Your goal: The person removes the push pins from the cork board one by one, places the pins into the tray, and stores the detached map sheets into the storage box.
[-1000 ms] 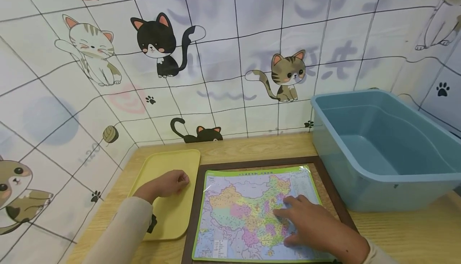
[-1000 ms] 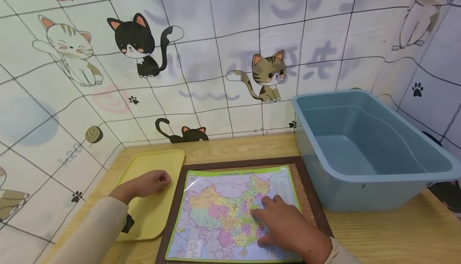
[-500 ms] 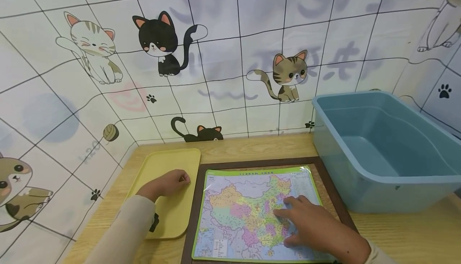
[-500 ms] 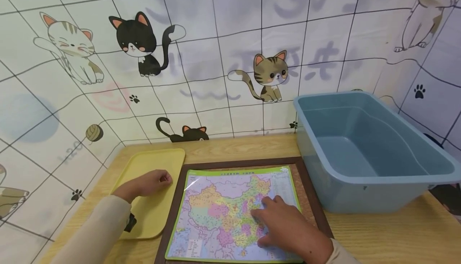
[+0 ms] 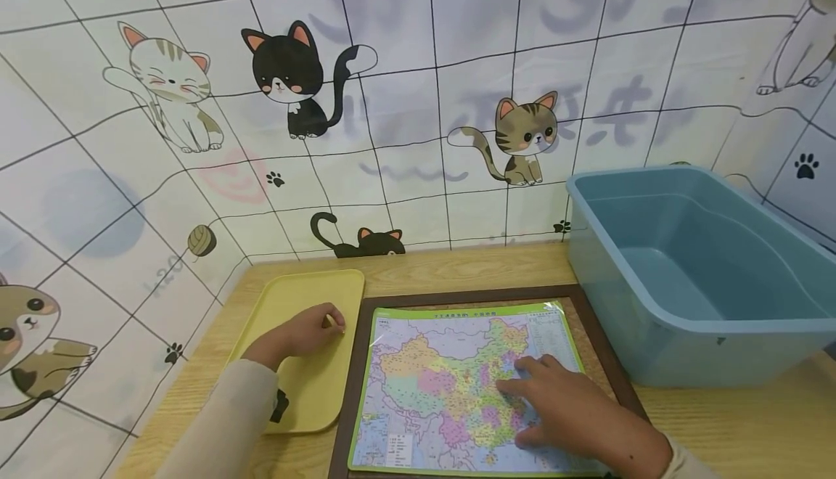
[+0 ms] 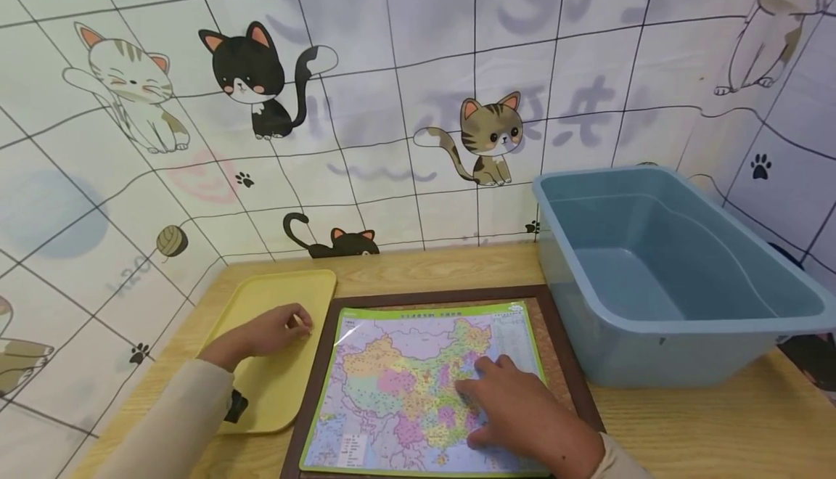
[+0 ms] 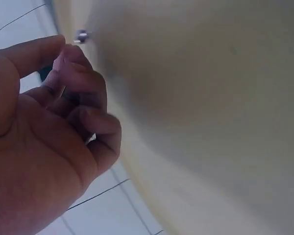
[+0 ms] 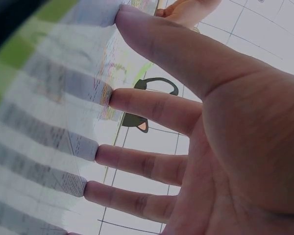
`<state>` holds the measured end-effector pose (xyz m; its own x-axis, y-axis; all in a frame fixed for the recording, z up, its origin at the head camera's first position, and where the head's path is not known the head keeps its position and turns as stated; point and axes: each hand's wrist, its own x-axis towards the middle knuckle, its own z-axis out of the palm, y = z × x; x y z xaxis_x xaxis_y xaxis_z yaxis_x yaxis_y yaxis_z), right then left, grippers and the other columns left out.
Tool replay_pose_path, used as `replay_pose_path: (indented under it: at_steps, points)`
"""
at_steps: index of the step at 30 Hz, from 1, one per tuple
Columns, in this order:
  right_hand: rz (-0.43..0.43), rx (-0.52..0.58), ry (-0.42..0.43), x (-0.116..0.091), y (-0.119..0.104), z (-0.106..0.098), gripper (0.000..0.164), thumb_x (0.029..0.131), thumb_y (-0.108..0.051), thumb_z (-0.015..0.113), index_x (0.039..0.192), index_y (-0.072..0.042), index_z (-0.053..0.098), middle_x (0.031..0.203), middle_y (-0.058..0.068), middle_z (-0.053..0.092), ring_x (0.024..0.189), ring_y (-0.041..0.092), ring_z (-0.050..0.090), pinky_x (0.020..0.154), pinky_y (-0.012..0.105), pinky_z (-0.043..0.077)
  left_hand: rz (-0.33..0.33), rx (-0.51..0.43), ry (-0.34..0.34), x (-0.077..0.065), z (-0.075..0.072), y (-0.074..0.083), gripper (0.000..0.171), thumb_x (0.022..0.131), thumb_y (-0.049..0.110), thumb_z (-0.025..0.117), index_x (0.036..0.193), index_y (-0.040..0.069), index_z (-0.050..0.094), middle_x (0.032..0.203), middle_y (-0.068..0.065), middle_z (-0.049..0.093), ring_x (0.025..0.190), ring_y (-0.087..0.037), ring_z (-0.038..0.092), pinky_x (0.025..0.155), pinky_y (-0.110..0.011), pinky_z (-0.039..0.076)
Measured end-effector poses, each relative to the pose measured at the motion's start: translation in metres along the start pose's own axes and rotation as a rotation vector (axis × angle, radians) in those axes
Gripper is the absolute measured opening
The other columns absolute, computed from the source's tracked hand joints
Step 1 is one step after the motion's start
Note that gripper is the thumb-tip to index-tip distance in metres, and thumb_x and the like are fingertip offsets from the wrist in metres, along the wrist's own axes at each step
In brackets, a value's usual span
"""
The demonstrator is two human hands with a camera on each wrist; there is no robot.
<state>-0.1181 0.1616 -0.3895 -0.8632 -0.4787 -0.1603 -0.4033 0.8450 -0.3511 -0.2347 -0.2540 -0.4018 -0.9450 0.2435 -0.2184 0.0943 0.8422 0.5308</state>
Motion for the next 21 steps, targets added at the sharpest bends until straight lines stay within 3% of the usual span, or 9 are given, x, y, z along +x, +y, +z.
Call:
replay_pose_path:
  at_steps: [7,11,16,21]
  points:
    - [0.006,-0.008,-0.005,0.000,0.000,0.000,0.066,0.066,-0.041,0.091,0.126,-0.023,0.070,0.143,0.013,0.054,0.123,0.039,0.051,0.075,0.053,0.054,0.100,-0.059,0.193,-0.021,-0.010,0.027,0.021,0.106,0.022,0.048,0.121,0.009,0.056,0.110,-0.016,0.065,0.086,-0.020,0.059,0.070,-0.033,0.048]
    - [0.003,-0.006,-0.013,0.000,0.000,-0.001,0.066,0.067,-0.041,0.091,0.127,-0.023,0.070,0.143,0.014,0.053,0.124,0.039,0.051,0.077,0.054,0.054,0.106,-0.110,0.275,-0.031,-0.009,0.046,0.023,0.106,0.024,0.048,0.124,0.012,0.057,0.113,-0.016,0.065,0.090,-0.022,0.061,0.071,-0.033,0.048]
    - [0.003,-0.002,-0.018,0.001,0.000,0.000,0.066,0.067,-0.041,0.091,0.127,-0.023,0.070,0.144,0.014,0.053,0.125,0.040,0.051,0.077,0.054,0.054,0.094,-0.168,0.295,-0.035,-0.002,0.066,0.026,0.106,0.022,0.050,0.129,0.014,0.057,0.115,-0.013,0.064,0.091,-0.025,0.062,0.072,-0.032,0.051]
    - [-0.001,0.001,-0.015,0.001,0.000,0.000,0.066,0.067,-0.041,0.091,0.127,-0.023,0.069,0.143,0.014,0.053,0.125,0.040,0.051,0.078,0.054,0.054,0.112,-0.041,0.296,-0.036,0.006,0.081,0.033,0.104,0.022,0.053,0.137,0.015,0.056,0.118,-0.008,0.064,0.097,-0.023,0.062,0.076,-0.035,0.052]
